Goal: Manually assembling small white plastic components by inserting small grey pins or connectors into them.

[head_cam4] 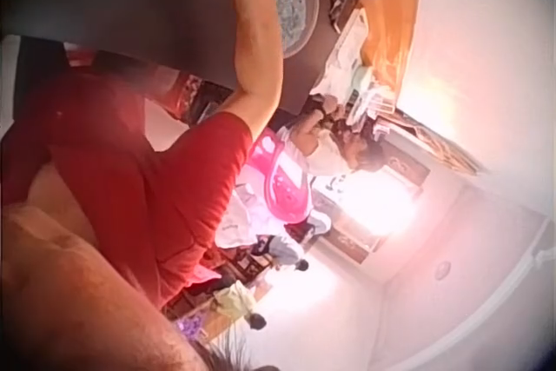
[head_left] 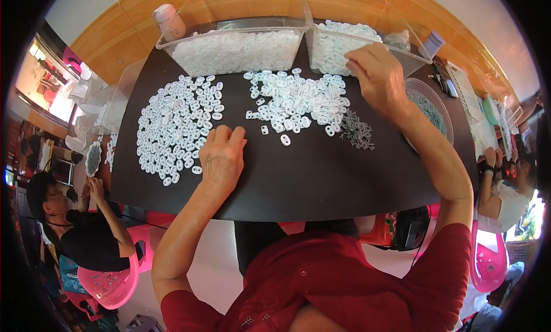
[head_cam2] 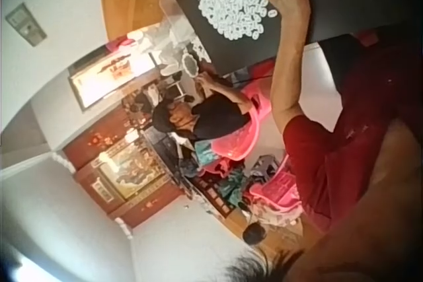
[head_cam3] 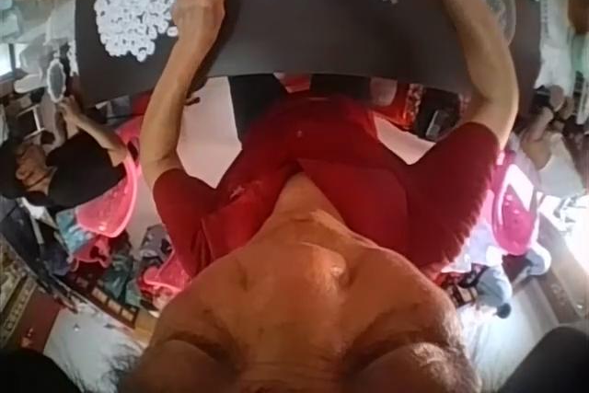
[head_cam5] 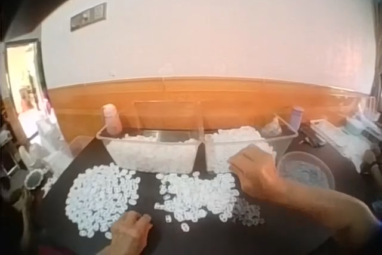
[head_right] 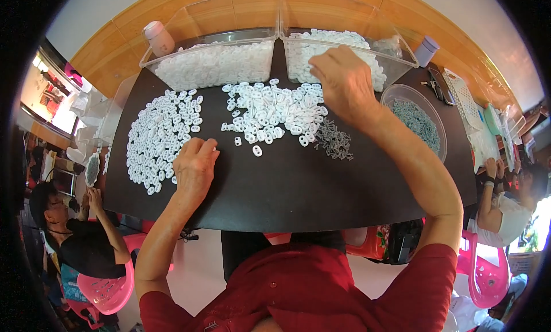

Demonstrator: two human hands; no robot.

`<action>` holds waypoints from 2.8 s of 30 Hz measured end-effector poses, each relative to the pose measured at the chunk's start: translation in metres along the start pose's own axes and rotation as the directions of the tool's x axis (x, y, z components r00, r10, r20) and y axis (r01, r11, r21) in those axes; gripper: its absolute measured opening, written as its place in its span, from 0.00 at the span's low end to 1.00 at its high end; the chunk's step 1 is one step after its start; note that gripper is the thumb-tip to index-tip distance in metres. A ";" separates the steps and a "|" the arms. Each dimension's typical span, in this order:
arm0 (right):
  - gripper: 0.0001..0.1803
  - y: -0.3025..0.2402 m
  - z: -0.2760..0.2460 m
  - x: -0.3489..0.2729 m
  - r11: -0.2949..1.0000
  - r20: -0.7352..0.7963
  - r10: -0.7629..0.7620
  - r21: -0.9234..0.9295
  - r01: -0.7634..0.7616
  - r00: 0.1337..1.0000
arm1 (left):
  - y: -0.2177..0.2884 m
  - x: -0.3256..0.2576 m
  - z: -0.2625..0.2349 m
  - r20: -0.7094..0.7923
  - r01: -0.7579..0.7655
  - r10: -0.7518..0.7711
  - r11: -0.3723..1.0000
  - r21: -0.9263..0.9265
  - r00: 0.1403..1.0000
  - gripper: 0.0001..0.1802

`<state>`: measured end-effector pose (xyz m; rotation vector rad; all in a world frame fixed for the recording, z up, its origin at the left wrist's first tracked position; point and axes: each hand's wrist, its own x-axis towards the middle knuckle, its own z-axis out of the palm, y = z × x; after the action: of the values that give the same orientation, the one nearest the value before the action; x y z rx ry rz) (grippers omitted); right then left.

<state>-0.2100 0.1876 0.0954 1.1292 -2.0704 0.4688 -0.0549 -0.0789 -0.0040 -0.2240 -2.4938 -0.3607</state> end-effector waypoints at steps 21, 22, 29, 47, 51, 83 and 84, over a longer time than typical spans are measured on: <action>0.08 -0.040 -0.008 -0.056 0.974 0.119 0.062 0.210 -0.086 0.991 | 0.016 0.022 0.010 0.015 -0.166 0.168 0.982 -0.092 0.986 0.09; 0.09 -0.044 -0.008 -0.057 0.972 0.128 0.059 0.220 -0.087 0.990 | 0.015 0.023 0.016 0.014 -0.168 0.170 0.981 -0.097 0.985 0.09; 0.09 -0.051 -0.018 -0.075 0.962 0.099 0.078 0.253 -0.101 0.992 | 0.015 0.027 0.028 0.168 0.038 -0.016 0.991 -0.128 0.986 0.09; 0.07 -0.041 0.007 -0.117 0.983 0.281 0.152 0.053 -0.173 0.948 | 0.027 0.015 -0.005 0.286 0.162 -0.054 0.915 -0.370 0.957 0.10; 0.08 -0.039 0.006 -0.115 0.970 0.226 0.211 0.075 -0.233 0.951 | 0.035 0.004 -0.014 0.384 0.449 -0.250 0.638 -0.626 0.889 0.06; 0.08 -0.045 -0.002 -0.115 0.999 0.352 -0.019 0.049 0.002 0.936 | 0.089 -0.032 -0.009 0.513 0.586 -0.410 0.069 -0.807 0.754 0.06; 0.09 -0.045 -0.001 -0.114 0.997 0.349 -0.042 0.069 0.020 0.936 | 0.088 -0.033 -0.008 0.514 0.589 -0.402 0.081 -0.804 0.758 0.06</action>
<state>-0.1313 0.2288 0.0105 1.3620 -2.3511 0.3384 -0.0026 -0.0005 0.0008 0.2108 -2.0097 -2.2735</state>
